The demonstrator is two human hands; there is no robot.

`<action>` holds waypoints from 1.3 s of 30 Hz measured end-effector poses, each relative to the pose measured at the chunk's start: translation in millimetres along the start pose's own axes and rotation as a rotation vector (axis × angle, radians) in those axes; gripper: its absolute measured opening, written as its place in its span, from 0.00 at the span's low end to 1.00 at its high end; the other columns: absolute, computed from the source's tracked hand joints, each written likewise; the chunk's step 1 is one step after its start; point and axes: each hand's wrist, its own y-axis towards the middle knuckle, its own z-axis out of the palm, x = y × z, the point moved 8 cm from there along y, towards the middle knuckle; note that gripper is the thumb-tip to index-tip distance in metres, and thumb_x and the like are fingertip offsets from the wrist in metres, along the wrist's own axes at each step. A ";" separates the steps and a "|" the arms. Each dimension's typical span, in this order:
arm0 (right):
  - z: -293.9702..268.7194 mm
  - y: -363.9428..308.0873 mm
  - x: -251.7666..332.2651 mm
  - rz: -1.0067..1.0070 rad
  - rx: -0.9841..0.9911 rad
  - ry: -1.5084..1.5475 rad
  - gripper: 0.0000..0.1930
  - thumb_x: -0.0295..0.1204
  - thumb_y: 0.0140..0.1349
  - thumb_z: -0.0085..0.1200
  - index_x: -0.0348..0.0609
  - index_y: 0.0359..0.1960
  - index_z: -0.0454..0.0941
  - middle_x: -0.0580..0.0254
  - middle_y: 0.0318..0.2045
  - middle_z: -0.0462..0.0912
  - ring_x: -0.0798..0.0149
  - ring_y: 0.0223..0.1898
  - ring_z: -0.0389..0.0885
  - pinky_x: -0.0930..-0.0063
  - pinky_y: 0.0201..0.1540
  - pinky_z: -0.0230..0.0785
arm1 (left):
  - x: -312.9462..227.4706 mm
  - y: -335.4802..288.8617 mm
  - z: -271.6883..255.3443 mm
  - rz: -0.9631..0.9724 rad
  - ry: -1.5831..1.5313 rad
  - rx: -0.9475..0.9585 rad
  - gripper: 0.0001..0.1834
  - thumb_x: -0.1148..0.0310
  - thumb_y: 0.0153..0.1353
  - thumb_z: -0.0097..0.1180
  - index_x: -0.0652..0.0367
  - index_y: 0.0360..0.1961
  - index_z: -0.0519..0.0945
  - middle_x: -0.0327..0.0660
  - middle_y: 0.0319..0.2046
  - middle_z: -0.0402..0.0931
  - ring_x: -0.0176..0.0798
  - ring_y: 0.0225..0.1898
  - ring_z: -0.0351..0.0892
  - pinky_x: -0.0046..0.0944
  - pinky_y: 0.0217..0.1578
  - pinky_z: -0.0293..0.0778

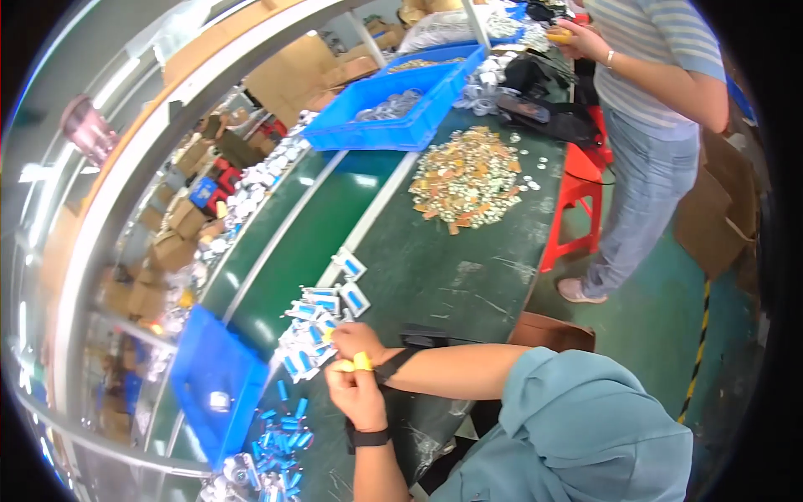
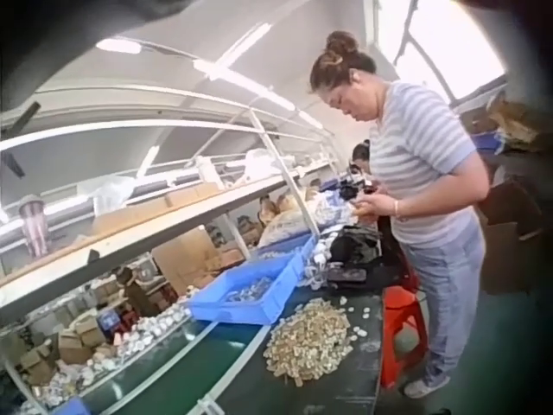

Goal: The person assembles electronic devices by connecting wires to circuit boards, fitting the boards into white plastic housings, and pressing the components together. They also pick up batteries and battery holders, join them together, and place the completed units back onto the table.

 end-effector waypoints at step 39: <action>-23.1 -129.5 40.3 0.265 0.176 0.323 0.10 0.31 0.65 0.46 0.39 0.32 0.77 0.58 0.30 0.80 0.64 0.32 0.78 0.65 0.38 0.70 | 25.8 -13.3 -18.9 -0.225 -0.175 0.006 0.06 0.74 0.66 0.51 0.59 0.30 0.72 0.35 0.23 0.75 0.25 0.24 0.74 0.24 0.23 0.67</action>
